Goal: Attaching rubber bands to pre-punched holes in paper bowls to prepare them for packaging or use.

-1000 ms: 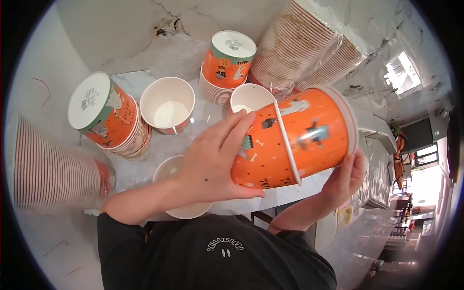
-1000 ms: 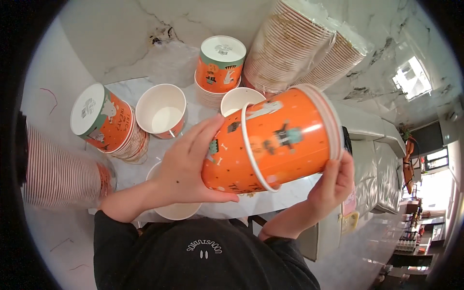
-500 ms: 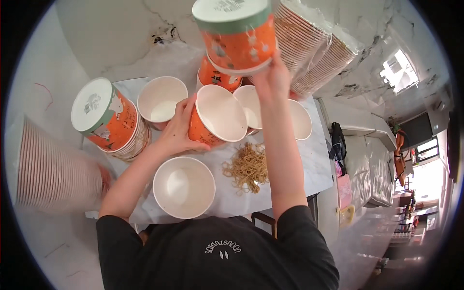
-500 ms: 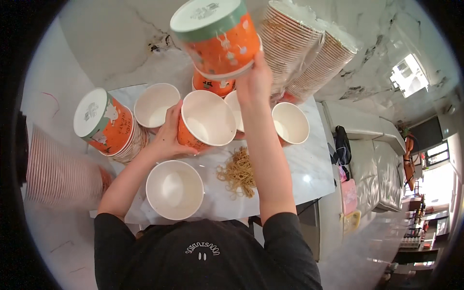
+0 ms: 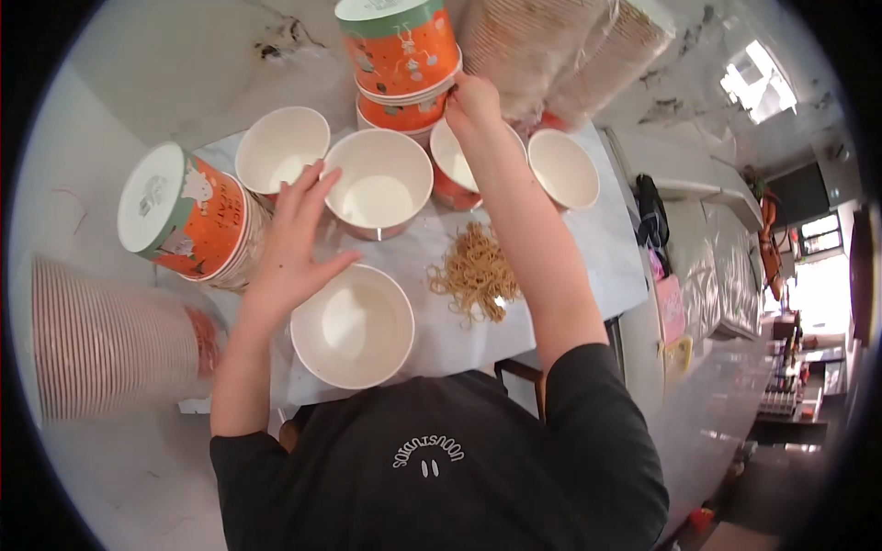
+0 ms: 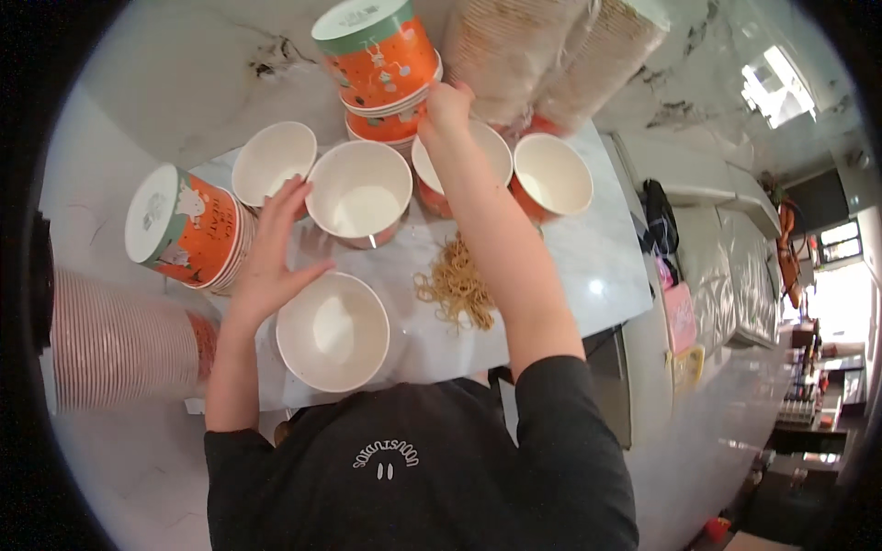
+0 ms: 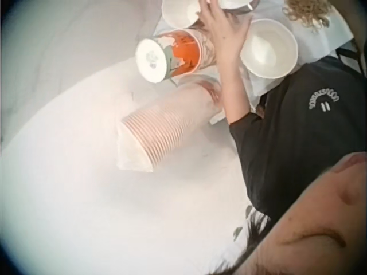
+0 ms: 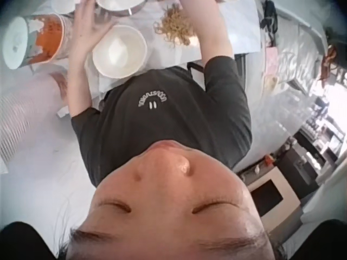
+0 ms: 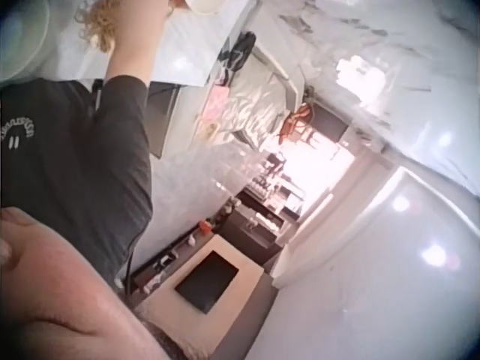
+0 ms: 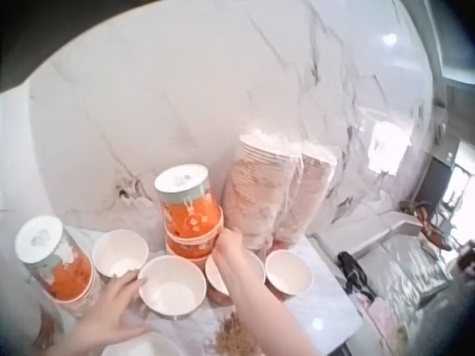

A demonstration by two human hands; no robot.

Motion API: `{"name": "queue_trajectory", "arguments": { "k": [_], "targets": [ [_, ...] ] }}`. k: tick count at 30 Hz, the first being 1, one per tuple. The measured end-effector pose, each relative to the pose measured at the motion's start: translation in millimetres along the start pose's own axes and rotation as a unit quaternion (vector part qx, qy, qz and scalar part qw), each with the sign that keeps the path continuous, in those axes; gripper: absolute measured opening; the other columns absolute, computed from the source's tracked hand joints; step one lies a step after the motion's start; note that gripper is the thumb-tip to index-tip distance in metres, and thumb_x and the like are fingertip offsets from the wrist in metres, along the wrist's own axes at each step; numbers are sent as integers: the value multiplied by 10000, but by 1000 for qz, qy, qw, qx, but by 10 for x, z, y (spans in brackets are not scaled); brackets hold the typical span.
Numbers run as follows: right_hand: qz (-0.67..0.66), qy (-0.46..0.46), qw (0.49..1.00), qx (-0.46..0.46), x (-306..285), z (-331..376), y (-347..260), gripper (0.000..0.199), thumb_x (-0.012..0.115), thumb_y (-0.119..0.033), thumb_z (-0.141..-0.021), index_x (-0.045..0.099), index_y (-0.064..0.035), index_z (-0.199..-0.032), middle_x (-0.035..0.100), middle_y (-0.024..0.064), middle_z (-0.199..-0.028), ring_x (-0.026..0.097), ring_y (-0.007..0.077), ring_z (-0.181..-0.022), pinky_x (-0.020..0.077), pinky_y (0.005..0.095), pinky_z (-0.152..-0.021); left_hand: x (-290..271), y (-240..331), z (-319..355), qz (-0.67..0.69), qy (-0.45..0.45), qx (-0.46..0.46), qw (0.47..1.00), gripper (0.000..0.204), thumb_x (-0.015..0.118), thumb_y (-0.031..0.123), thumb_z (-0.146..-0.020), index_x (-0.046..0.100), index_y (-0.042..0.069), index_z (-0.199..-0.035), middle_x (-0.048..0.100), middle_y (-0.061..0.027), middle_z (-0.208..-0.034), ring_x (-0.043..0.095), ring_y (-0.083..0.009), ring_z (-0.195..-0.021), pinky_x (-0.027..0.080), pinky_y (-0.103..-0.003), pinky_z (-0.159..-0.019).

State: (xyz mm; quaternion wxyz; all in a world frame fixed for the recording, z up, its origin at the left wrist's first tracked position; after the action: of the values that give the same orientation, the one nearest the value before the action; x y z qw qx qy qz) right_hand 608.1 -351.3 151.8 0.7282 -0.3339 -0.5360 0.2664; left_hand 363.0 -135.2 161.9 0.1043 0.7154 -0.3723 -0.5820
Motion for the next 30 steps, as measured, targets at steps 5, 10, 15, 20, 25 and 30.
{"name": "queue_trajectory", "arguments": {
  "k": [5, 10, 15, 20, 25, 30],
  "targets": [
    [225, -160, 956, -102, -314, 97, -343, 810, 687, -26, -932, 215, -27, -1591, 399, 249, -1537, 454, 340, -1397, 419, 408, -1130, -174, 284, 169, 120, 58, -14, 991, 914, 850, 85, -763, 412, 36, -1564, 436, -149, -1609, 413, -302, -1491, 332, -432, -1226],
    [396, -289, 838, -237, -568, 994, -705, 267, 748, -216, -947, 728, 9, -1089, 656, -16, -826, 547, 49, -735, 454, 256, -639, -214, 476, 431, 91, 149, -20, 984, 757, 835, 56, -755, 541, -14, -1449, 596, -172, -1410, 557, -311, -1344, 397, -434, -1173],
    [573, -201, 782, -140, -1775, 1396, -814, 154, 740, -122, -954, 755, 17, -1019, 740, 32, -832, 692, 107, -757, 549, 270, -699, -155, 953, 1036, 346, 100, 10, 933, 626, 865, 106, -754, 636, -42, -1318, 680, -177, -1264, 650, -285, -1164, 505, -402, -1006],
    [636, -67, 741, -204, -2626, 1401, -470, 157, 747, -118, -938, 772, -10, -1050, 757, 103, -900, 715, 161, -767, 564, 296, -726, 566, 1210, 963, 545, -259, -78, 794, 378, 796, 106, -910, 681, 22, -1261, 734, -85, -1128, 708, -153, -1004, 558, -315, -894],
    [631, -190, 705, -262, -2216, 1425, -89, 153, 754, -143, -884, 781, -29, -982, 713, 130, -940, 678, 334, -918, 557, 423, -786, 1440, 1021, 842, 464, -288, -161, 822, 391, 752, 180, -965, 647, 24, -1308, 721, -84, -1166, 698, -149, -987, 554, -320, -899],
    [764, -197, 550, -274, -2281, 1297, 1, 116, 743, -127, -888, 774, -32, -947, 705, 118, -908, 678, 314, -947, 552, 403, -800, 1593, 794, 538, 404, -289, -141, 857, 444, 753, 169, -950, 617, -3, -1336, 696, -126, -1220, 703, -186, -981, 569, -339, -856]
  ]
}}
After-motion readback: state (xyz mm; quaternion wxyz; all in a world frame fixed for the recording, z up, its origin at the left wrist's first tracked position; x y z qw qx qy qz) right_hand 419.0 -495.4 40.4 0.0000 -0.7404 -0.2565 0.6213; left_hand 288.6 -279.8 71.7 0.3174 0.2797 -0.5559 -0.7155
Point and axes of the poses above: each hand's wrist, its own z-axis away from the middle knuckle, its own x-axis out of the palm, y = z × x, the point moved 1 cm from there along -z, towards the middle knuckle
